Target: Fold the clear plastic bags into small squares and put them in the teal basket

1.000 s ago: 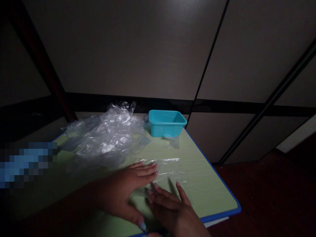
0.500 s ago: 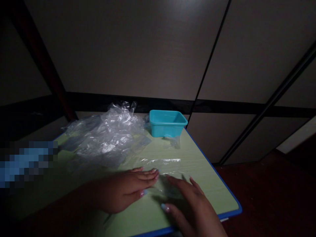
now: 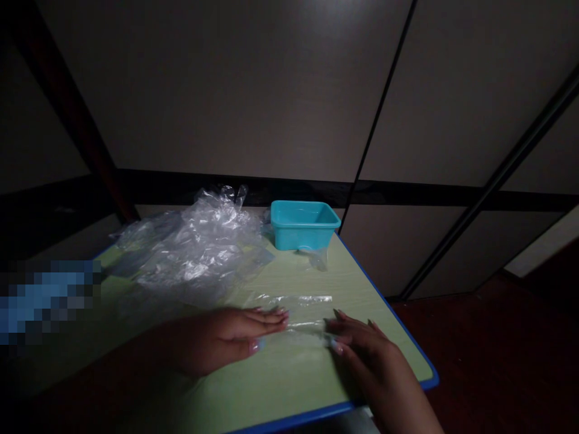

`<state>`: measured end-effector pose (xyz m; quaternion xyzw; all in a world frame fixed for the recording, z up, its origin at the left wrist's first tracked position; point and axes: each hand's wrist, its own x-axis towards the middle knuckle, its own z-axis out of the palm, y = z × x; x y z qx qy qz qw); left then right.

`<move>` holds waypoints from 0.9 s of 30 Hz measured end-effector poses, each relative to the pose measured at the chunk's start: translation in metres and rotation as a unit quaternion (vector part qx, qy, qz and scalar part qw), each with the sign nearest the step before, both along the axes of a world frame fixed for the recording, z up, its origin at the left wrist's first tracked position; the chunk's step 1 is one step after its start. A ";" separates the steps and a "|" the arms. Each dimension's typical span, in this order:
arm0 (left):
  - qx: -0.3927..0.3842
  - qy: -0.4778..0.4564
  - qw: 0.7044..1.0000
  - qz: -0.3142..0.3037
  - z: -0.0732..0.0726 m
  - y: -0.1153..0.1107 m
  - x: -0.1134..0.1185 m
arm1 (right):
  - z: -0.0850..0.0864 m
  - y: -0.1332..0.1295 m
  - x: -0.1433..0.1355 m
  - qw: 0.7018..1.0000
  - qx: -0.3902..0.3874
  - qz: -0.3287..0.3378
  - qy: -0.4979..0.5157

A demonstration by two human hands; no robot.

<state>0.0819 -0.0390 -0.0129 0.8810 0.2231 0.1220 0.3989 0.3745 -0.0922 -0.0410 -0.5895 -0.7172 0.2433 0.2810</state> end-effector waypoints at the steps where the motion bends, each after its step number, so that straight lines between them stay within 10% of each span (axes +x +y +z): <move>1: -0.009 0.000 1.000 -0.005 0.002 0.001 -0.001 | 0.000 0.000 0.000 1.000 -0.001 -0.009 0.006; 16: -0.251 -0.067 0.965 -0.048 0.012 0.003 -0.007 | 0.008 -0.010 -0.006 0.994 -0.033 -0.085 0.064; 27: -0.119 -0.013 0.993 -0.011 0.014 0.005 -0.006 | 0.001 -0.003 -0.008 0.988 -0.040 -0.133 0.068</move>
